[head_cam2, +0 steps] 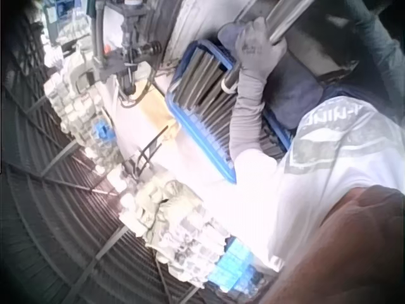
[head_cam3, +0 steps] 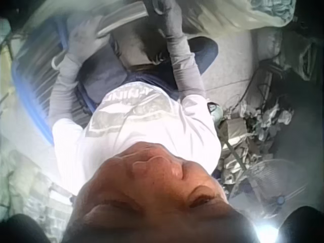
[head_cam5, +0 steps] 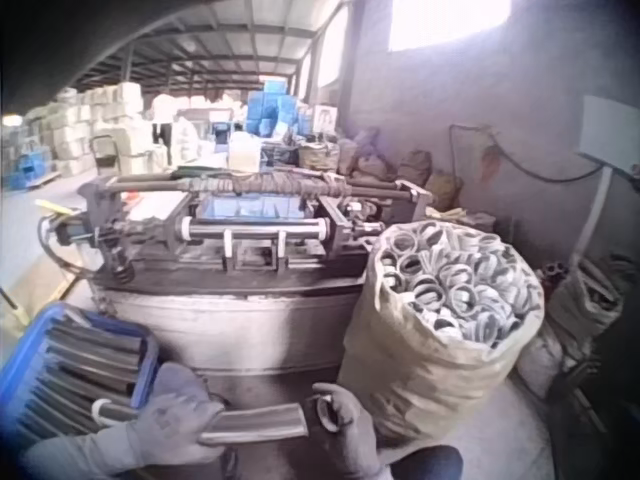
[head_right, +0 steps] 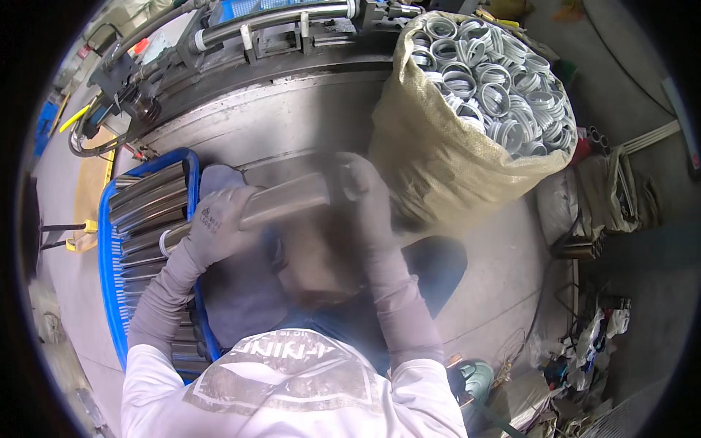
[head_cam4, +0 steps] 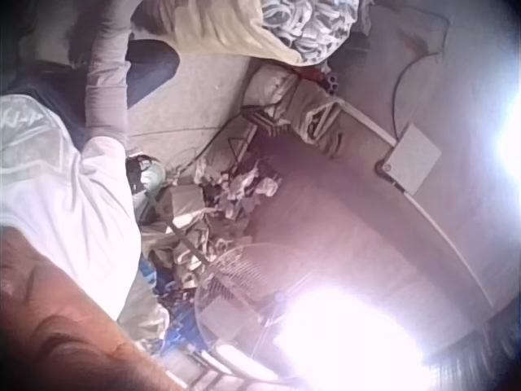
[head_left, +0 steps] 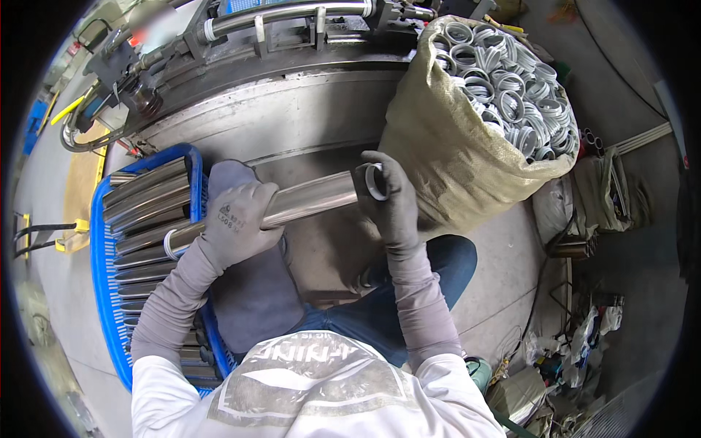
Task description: The person fits rings onto the ends of metal tubes by hand and loads each tube into a machine.
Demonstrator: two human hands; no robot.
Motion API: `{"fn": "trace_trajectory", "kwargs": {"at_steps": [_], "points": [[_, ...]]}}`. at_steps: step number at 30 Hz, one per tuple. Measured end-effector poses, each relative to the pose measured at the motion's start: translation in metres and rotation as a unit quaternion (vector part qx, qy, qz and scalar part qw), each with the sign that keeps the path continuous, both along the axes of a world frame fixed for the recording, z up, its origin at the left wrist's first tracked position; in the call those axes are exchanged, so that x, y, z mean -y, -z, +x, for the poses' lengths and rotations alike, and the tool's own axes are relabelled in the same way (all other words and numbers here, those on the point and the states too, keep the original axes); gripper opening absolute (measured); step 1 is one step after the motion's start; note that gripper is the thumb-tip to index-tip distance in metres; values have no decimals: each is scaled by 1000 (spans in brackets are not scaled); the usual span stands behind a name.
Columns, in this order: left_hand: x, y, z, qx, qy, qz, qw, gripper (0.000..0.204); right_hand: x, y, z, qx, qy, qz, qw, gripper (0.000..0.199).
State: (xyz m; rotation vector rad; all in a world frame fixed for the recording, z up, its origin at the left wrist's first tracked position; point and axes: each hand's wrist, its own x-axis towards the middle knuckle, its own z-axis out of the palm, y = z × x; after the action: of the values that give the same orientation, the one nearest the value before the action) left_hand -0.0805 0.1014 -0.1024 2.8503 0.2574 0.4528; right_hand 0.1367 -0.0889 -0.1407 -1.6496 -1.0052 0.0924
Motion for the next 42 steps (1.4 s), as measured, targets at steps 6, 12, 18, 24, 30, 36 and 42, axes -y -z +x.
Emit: {"fn": "trace_trajectory", "kwargs": {"at_steps": [6, 12, 18, 24, 30, 36, 42], "points": [[5, 0, 5, -46, -15, 13, 999, 43, -17, 16, -30, -247, -76, 88, 962, 63], [6, 2, 8, -67, 0, 39, 997, 39, -29, 19, -4, -79, 80, 49, 992, 49], [4, 0, 6, -77, 0, 40, 996, 36, -22, -15, -16, -452, -4, 114, 884, 29], [8, -1, 8, -57, 6, 38, 998, 34, 1, -16, -27, -350, -53, 52, 934, 41], [7, -1, 10, -67, 8, 41, 997, 36, -10, -6, -46, -243, -11, 90, 966, 42], [6, 1, 15, -104, 17, 50, 993, 41, -15, -8, -46, -143, 60, 37, 987, 38], [7, -10, 15, -116, 31, 43, 992, 54, -25, 32, -38, -47, 66, 45, 996, 31]]}}
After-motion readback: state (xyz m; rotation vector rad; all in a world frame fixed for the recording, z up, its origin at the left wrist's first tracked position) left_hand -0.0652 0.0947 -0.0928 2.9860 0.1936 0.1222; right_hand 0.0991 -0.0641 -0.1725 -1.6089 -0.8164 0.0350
